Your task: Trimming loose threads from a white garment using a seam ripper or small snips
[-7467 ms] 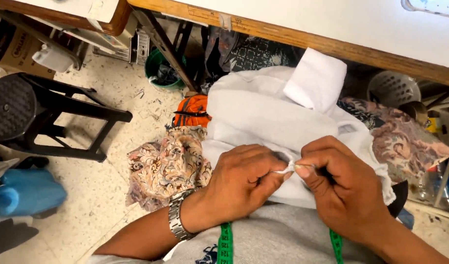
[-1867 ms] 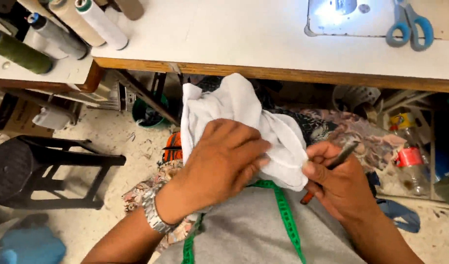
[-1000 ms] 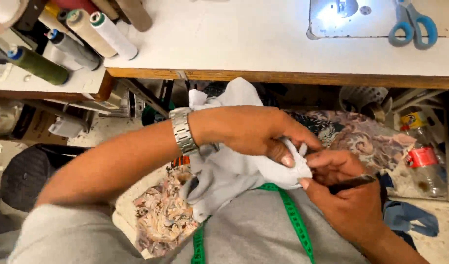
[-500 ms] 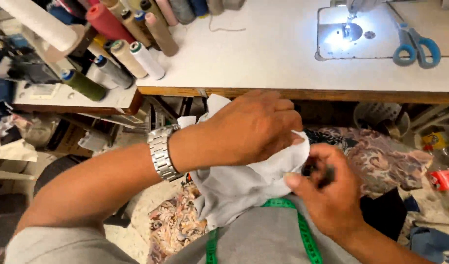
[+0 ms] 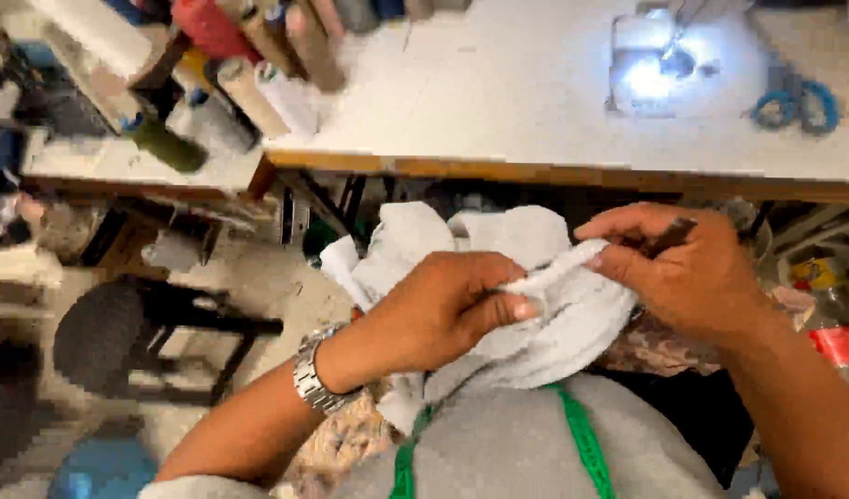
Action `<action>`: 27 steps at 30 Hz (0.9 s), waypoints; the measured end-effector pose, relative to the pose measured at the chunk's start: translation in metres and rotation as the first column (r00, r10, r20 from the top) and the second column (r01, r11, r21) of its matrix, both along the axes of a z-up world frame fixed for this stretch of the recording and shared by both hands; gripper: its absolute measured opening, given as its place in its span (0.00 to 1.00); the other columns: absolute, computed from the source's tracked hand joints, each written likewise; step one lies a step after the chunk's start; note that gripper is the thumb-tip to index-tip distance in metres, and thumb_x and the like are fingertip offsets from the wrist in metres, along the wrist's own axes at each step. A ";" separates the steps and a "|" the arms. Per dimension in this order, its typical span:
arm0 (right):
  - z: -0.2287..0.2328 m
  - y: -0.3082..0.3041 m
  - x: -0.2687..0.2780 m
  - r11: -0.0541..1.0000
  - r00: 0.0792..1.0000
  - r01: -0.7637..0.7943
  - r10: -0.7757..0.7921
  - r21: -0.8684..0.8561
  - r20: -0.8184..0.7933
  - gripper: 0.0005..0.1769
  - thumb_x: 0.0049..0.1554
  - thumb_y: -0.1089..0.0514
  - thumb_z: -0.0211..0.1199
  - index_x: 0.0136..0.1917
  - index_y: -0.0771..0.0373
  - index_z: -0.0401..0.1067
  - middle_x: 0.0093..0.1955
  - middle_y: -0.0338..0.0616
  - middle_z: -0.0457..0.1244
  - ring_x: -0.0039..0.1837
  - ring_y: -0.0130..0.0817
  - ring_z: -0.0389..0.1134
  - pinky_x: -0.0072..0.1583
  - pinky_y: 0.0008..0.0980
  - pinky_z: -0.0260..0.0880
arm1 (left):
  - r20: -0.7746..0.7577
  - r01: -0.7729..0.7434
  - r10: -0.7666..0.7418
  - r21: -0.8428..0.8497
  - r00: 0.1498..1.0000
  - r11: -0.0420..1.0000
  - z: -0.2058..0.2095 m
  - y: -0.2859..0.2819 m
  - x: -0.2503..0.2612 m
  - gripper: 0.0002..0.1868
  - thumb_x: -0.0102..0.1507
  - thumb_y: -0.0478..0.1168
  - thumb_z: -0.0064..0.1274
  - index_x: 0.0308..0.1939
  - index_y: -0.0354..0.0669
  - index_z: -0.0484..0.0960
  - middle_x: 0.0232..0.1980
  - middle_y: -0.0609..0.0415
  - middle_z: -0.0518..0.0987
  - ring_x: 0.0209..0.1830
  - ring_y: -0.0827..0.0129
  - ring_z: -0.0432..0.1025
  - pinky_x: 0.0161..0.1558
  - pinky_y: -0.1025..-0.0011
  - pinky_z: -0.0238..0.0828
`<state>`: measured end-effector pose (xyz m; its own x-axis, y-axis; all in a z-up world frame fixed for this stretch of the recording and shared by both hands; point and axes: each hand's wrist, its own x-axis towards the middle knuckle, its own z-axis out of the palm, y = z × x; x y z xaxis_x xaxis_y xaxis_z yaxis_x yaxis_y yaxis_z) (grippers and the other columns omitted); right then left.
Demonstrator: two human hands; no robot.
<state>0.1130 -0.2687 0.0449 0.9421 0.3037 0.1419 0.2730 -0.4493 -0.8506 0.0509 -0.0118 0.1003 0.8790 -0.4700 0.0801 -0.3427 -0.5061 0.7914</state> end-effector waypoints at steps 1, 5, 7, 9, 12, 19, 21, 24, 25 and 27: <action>-0.005 0.004 -0.006 0.999 0.999 -0.028 0.027 0.030 0.031 0.11 0.54 0.64 0.70 0.52 0.59 0.83 0.41 0.38 0.72 0.41 0.24 0.66 0.43 0.26 0.65 | 0.031 0.067 -0.067 -0.023 0.997 0.997 -0.008 0.003 -0.005 0.15 0.68 0.51 0.47 0.42 0.46 0.82 0.34 0.60 0.80 0.34 0.69 0.73 0.37 0.71 0.66; -0.006 0.015 -0.014 0.997 0.995 -0.075 0.076 -0.018 0.062 0.05 0.51 0.63 0.73 0.44 0.61 0.84 0.39 0.37 0.74 0.38 0.22 0.67 0.40 0.24 0.65 | 0.178 0.248 -0.200 -0.309 0.963 0.918 -0.025 0.014 -0.015 0.11 0.69 0.43 0.52 0.48 0.39 0.81 0.47 0.54 0.72 0.49 0.65 0.69 0.52 0.69 0.71; -0.028 0.025 -0.007 0.951 0.947 -0.277 0.295 0.137 -0.129 0.06 0.49 0.61 0.74 0.42 0.60 0.82 0.37 0.38 0.73 0.37 0.26 0.70 0.40 0.27 0.71 | 0.235 0.279 -0.210 -0.317 0.949 0.906 -0.050 0.011 -0.016 0.07 0.69 0.45 0.57 0.50 0.55 0.82 0.63 0.61 0.67 0.66 0.63 0.63 0.71 0.60 0.61; -0.048 0.031 -0.007 0.856 0.826 -0.410 0.494 0.315 -0.269 0.07 0.47 0.59 0.74 0.41 0.60 0.80 0.35 0.39 0.73 0.36 0.30 0.74 0.40 0.30 0.77 | 0.304 0.331 -0.234 -0.324 0.924 0.886 -0.059 0.002 -0.015 0.09 0.69 0.48 0.62 0.52 0.70 0.83 0.80 0.68 0.62 0.84 0.61 0.57 0.90 0.51 0.51; -0.058 0.030 -0.020 0.816 0.798 -0.321 0.506 0.481 -0.327 0.17 0.49 0.66 0.76 0.30 0.56 0.68 0.30 0.29 0.63 0.35 0.19 0.58 0.35 0.22 0.59 | 0.253 0.374 -0.282 -0.493 0.926 0.786 -0.064 -0.013 -0.019 0.09 0.72 0.47 0.51 0.48 0.49 0.83 0.54 0.63 0.81 0.58 0.64 0.79 0.72 0.57 0.70; 0.011 -0.014 -0.077 0.957 0.973 0.042 -0.104 -0.286 -0.206 0.20 0.57 0.59 0.60 0.63 0.55 0.76 0.54 0.33 0.72 0.48 0.26 0.72 0.45 0.28 0.71 | 0.081 0.141 -0.116 -0.635 0.990 0.760 -0.092 -0.022 -0.030 0.10 0.71 0.43 0.51 0.48 0.39 0.80 0.53 0.48 0.78 0.52 0.63 0.77 0.56 0.70 0.76; 0.007 -0.022 -0.098 0.979 0.995 -0.026 0.005 -0.203 -0.102 0.25 0.61 0.62 0.51 0.70 0.56 0.72 0.58 0.36 0.71 0.50 0.26 0.76 0.41 0.28 0.78 | 0.055 0.102 -0.088 -0.652 0.995 0.751 -0.097 -0.023 -0.032 0.10 0.71 0.42 0.52 0.46 0.38 0.81 0.52 0.48 0.79 0.51 0.63 0.78 0.55 0.71 0.76; -0.001 -0.016 -0.122 0.982 0.999 0.040 -0.038 -0.185 0.013 0.23 0.53 0.59 0.65 0.62 0.57 0.80 0.56 0.39 0.68 0.43 0.24 0.72 0.46 0.22 0.73 | 0.083 0.107 -0.069 -0.652 0.994 0.750 -0.101 -0.024 -0.035 0.09 0.71 0.42 0.52 0.47 0.41 0.82 0.53 0.49 0.80 0.52 0.62 0.79 0.55 0.71 0.78; -0.002 -0.014 -0.125 0.969 0.994 0.086 -0.069 -0.230 0.082 0.21 0.52 0.58 0.68 0.60 0.56 0.80 0.56 0.38 0.69 0.42 0.24 0.73 0.45 0.23 0.71 | 0.105 0.120 -0.068 -0.647 0.992 0.753 -0.102 -0.024 -0.036 0.09 0.71 0.43 0.52 0.47 0.41 0.81 0.52 0.49 0.79 0.51 0.62 0.78 0.55 0.70 0.77; -0.005 -0.010 -0.127 0.954 0.984 0.129 -0.090 -0.271 0.151 0.20 0.50 0.56 0.70 0.57 0.54 0.81 0.55 0.38 0.71 0.40 0.24 0.73 0.44 0.24 0.69 | 0.126 0.128 -0.062 -0.641 0.990 0.757 -0.103 -0.025 -0.037 0.10 0.71 0.43 0.51 0.46 0.41 0.81 0.52 0.48 0.79 0.51 0.61 0.78 0.54 0.68 0.77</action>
<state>-0.0144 -0.2788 0.0402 0.9498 0.2451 0.1947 0.3122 -0.6968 -0.6458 0.0141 -0.0364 -0.0031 0.8055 -0.3579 0.4722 -0.4483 0.1529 0.8807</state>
